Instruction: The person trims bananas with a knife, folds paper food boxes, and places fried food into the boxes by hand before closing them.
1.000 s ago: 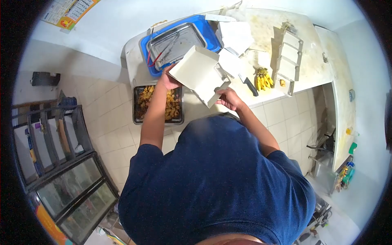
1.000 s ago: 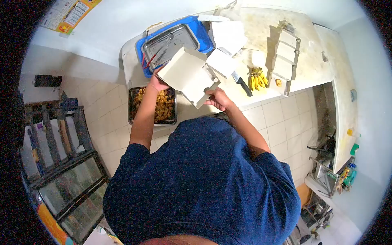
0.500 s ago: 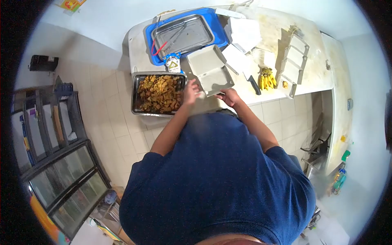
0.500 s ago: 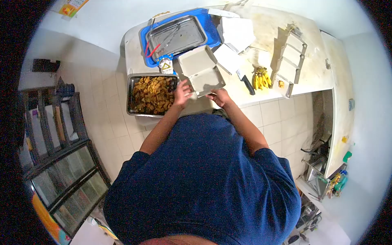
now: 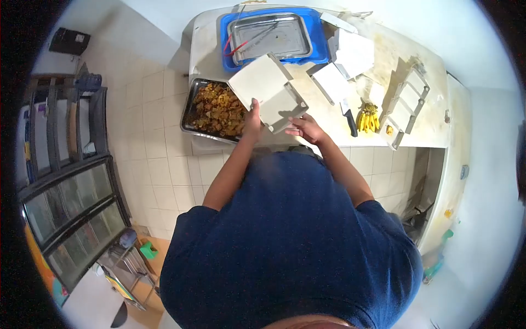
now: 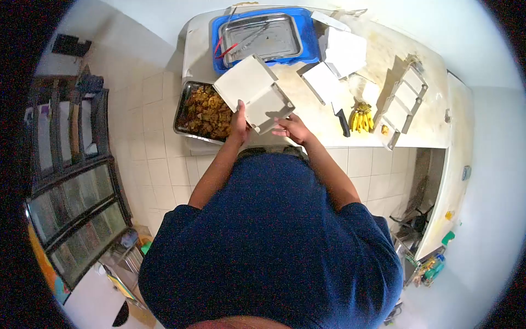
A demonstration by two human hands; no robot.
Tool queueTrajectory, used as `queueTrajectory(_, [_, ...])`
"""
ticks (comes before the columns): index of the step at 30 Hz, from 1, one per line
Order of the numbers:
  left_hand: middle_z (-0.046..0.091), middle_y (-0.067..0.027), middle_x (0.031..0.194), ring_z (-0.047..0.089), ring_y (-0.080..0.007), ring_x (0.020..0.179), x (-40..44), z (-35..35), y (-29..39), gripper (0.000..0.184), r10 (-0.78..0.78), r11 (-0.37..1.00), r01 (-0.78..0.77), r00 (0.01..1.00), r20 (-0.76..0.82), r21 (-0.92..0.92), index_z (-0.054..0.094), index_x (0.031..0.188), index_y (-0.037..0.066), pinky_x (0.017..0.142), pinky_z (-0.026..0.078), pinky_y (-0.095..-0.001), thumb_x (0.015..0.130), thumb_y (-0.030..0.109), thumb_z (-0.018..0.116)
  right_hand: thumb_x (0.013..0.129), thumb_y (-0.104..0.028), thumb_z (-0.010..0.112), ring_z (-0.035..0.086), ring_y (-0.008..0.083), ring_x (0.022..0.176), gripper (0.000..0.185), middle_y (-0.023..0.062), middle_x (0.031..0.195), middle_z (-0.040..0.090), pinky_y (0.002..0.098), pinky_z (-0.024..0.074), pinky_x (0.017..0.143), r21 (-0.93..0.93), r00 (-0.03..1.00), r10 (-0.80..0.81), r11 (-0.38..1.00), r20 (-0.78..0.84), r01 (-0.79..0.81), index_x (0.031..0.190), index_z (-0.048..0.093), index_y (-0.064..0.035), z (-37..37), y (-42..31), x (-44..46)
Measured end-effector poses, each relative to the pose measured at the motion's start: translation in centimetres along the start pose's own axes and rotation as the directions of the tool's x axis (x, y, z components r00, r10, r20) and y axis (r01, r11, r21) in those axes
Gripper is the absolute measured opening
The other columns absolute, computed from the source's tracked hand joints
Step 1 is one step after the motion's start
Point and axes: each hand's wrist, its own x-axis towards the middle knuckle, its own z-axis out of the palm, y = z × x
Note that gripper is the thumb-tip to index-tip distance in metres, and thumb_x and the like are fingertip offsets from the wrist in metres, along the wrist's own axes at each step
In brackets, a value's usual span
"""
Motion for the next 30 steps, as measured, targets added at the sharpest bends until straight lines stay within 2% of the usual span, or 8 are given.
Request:
queueTrajectory(4, [0.051, -0.0151, 0.131, 0.052, -0.0236, 0.116, -1.7, -2.2, 2.9, 0.076, 0.219, 0.974, -0.208, 0.968, -0.126, 0.091, 0.038, 0.140, -0.003, 0.098, 0.043, -0.0382, 0.096, 0.059, 0.046, 0.088, -0.017, 0.071, 0.063, 0.0212, 0.103, 0.057, 0.0113, 0.120, 0.058, 0.0362, 0.0572, 0.083, -0.244, 0.985, -0.010, 0.968, 0.174, 0.053, 0.134, 0.043, -0.0003, 3.5, -1.8, 0.4])
queueTrajectory(6, [0.052, -0.0158, 0.130, 0.054, -0.0260, 0.114, 0.3, -7.3, 2.0, 0.079, 0.349, 0.930, -0.314, 0.917, -0.191, 0.191, 0.038, 0.137, -0.005, 0.096, 0.045, -0.0401, 0.095, 0.061, 0.046, 0.086, -0.018, 0.072, 0.065, 0.0192, 0.087, 0.053, 0.0097, 0.107, 0.064, 0.0334, 0.0543, 0.073, -0.422, 0.992, -0.002, 0.905, 0.128, 0.056, 0.131, 0.050, -0.0049, 4.1, -1.6, 1.8])
queueTrajectory(8, [0.051, -0.0149, 0.131, 0.051, -0.0227, 0.114, -1.7, -8.9, 4.3, 0.076, 0.325, 0.941, -0.273, 0.894, -0.309, 0.199, 0.040, 0.137, -0.005, 0.098, 0.041, -0.0357, 0.097, 0.060, 0.044, 0.085, -0.017, 0.071, 0.064, 0.0181, 0.077, 0.046, 0.0088, 0.098, 0.067, 0.0321, 0.0528, 0.069, -0.654, 0.991, -0.018, 0.749, 0.136, 0.103, 0.126, 0.055, -0.0054, 3.1, -0.5, 4.6])
queueTrajectory(9, [0.051, -0.0144, 0.131, 0.050, -0.0211, 0.114, -2.7, -9.7, 5.1, 0.075, 0.312, 0.946, -0.252, 0.877, -0.367, 0.202, 0.041, 0.136, -0.004, 0.099, 0.039, -0.0335, 0.098, 0.060, 0.042, 0.082, -0.017, 0.071, 0.061, 0.0161, 0.064, 0.036, 0.0072, 0.078, 0.067, 0.0313, 0.0506, 0.064, -0.762, 0.983, -0.130, 0.621, 0.127, 0.181, 0.116, 0.063, -0.0049, 3.5, -0.2, 5.3])
queueTrajectory(12, [0.053, -0.0133, 0.124, 0.050, -0.0199, 0.109, -4.7, -12.3, 6.5, 0.074, 0.425, 0.903, -0.325, 0.768, -0.479, 0.281, 0.046, 0.130, -0.007, 0.096, 0.040, -0.0329, 0.098, 0.060, 0.042, 0.079, -0.017, 0.073, 0.061, 0.0165, 0.063, 0.030, 0.0083, 0.070, 0.065, 0.0318, 0.0506, 0.063, -0.906, 0.933, -0.292, 0.300, 0.210, 0.298, 0.105, 0.068, -0.0038, 4.7, 0.1, 7.3])
queueTrajectory(19, [0.036, -0.0186, 0.147, 0.041, -0.0290, 0.130, -7.3, -17.1, 7.4, 0.093, 0.371, 0.928, -0.283, 0.753, -0.543, 0.243, 0.027, 0.145, -0.007, 0.109, 0.033, -0.0399, 0.093, 0.069, 0.041, 0.077, -0.024, 0.074, 0.068, 0.0341, 0.080, 0.028, 0.0163, 0.085, 0.069, 0.0434, 0.0540, 0.071, -0.977, 0.911, -0.360, -0.002, 0.201, 0.214, 0.102, 0.070, -0.0109, 8.5, 1.5, 10.1])
queueTrajectory(22, [0.052, -0.0159, 0.124, 0.049, -0.0211, 0.109, -7.5, -18.1, 7.0, 0.074, 0.433, 0.901, -0.307, 0.626, -0.648, 0.305, 0.046, 0.126, -0.010, 0.096, 0.041, -0.0322, 0.099, 0.058, 0.041, 0.075, -0.028, 0.073, 0.068, 0.0350, 0.082, 0.029, 0.0148, 0.086, 0.070, 0.0448, 0.0537, 0.074, -0.980, 0.888, -0.416, -0.066, 0.197, 0.186, 0.099, 0.071, -0.0117, 9.9, 2.0, 10.3])
queueTrajectory(30, [0.053, -0.0151, 0.124, 0.049, -0.0206, 0.109, -7.4, -21.5, 6.5, 0.078, 0.419, 0.905, -0.357, 0.649, -0.635, 0.232, 0.047, 0.124, -0.010, 0.097, 0.040, -0.0322, 0.096, 0.062, 0.043, 0.076, -0.027, 0.069, 0.067, 0.0358, 0.084, 0.027, 0.0168, 0.088, 0.069, 0.0468, 0.0538, 0.072, -0.969, 0.848, -0.470, -0.081, 0.243, 0.232, 0.099, 0.071, -0.0136, 12.1, 2.7, 12.1])
